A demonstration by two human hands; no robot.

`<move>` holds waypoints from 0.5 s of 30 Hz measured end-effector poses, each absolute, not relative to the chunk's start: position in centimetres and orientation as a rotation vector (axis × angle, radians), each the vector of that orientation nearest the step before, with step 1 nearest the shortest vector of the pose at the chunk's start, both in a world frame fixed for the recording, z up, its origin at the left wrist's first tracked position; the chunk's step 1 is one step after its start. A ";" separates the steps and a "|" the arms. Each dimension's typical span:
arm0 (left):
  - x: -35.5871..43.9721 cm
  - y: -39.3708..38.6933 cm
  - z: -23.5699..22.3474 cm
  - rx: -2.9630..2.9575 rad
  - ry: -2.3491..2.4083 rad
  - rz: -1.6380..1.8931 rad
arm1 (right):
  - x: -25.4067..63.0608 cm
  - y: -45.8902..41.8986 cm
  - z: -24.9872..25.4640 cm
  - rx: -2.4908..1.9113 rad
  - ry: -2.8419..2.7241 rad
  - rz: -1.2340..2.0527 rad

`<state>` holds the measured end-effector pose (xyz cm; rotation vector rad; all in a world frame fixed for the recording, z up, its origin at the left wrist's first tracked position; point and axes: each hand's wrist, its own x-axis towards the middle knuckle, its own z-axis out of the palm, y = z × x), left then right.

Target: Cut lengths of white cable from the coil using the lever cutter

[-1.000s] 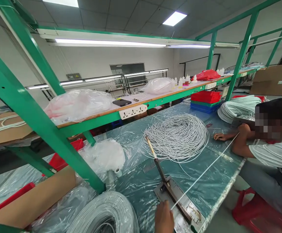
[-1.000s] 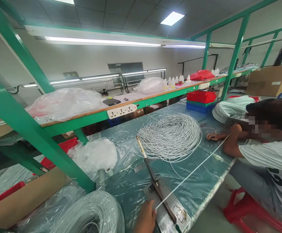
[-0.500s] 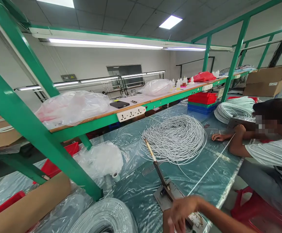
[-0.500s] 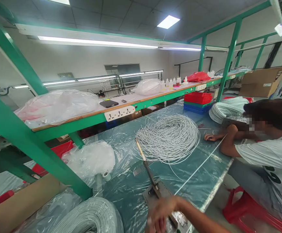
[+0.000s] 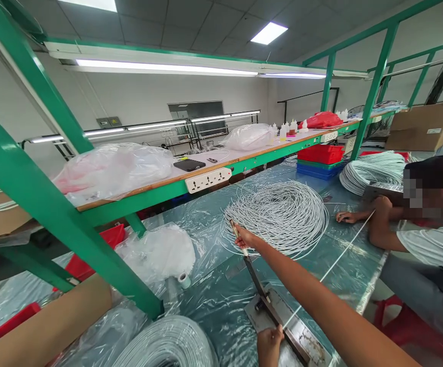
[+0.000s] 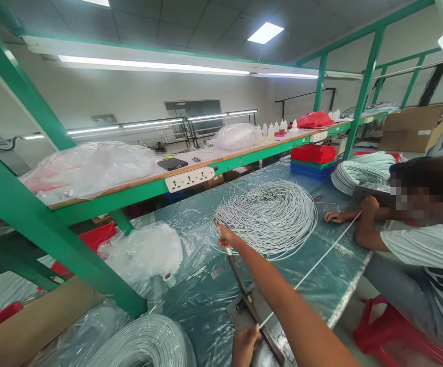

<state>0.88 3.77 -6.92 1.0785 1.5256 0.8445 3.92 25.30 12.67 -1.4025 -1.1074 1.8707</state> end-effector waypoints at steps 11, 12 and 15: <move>1.0 3.0 -7.3 1.464 1.700 0.733 | 13.6 16.5 15.2 -1.166 -1.066 2.107; 1.1 3.0 -7.1 1.439 1.703 0.744 | 14.7 15.1 15.1 -1.171 -1.046 2.130; 1.5 3.6 -6.6 1.089 1.643 0.724 | 17.6 10.9 14.5 -1.236 -1.000 2.158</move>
